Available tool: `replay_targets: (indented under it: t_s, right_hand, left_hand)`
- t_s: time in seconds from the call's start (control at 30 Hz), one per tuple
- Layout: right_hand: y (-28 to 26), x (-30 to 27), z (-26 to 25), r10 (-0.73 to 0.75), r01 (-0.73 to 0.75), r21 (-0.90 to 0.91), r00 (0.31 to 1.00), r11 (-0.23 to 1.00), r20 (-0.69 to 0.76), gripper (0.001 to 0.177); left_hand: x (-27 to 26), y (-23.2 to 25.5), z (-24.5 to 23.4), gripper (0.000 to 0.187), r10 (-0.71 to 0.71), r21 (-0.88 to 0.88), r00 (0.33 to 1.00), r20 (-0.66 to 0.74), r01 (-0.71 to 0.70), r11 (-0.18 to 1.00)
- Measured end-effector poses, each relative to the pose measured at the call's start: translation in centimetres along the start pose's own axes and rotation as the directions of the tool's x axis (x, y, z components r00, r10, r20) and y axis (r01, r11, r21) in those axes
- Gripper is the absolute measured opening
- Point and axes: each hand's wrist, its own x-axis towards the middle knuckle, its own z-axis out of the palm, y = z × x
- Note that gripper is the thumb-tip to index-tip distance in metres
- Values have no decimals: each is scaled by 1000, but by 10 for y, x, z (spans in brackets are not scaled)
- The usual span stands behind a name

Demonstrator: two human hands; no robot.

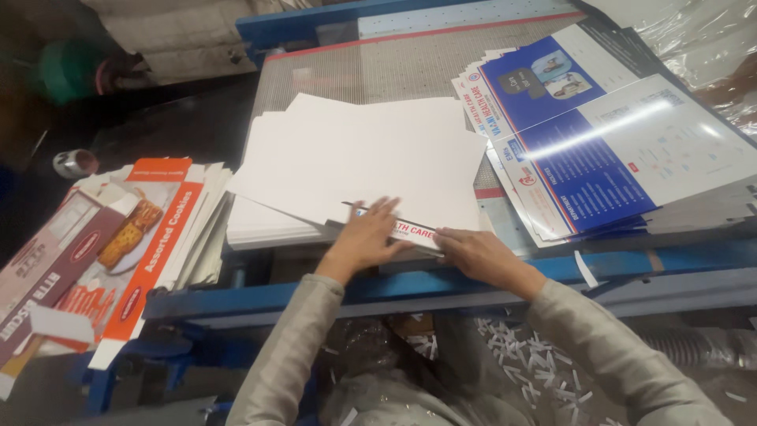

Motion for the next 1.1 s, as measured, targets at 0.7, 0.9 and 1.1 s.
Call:
replay_targets:
  t_s: [0.7, 0.9, 1.1]
  right_hand:
    - [-11, 12, 18, 204, -118, 248, 911, 961, -357, 11]
    - [-12, 16, 15, 244, -141, 320, 920, 937, -307, 14]
    - [-15, 14, 11, 266, -137, 394, 918, 909, -295, 13]
  left_hand:
    - [-6, 83, 16, 19, -100, -236, 715, -692, -93, 967]
    - [-5, 83, 11, 20, -163, -314, 717, -677, -81, 946]
    - [-9, 86, -6, 18, -108, -345, 637, -763, -260, 902]
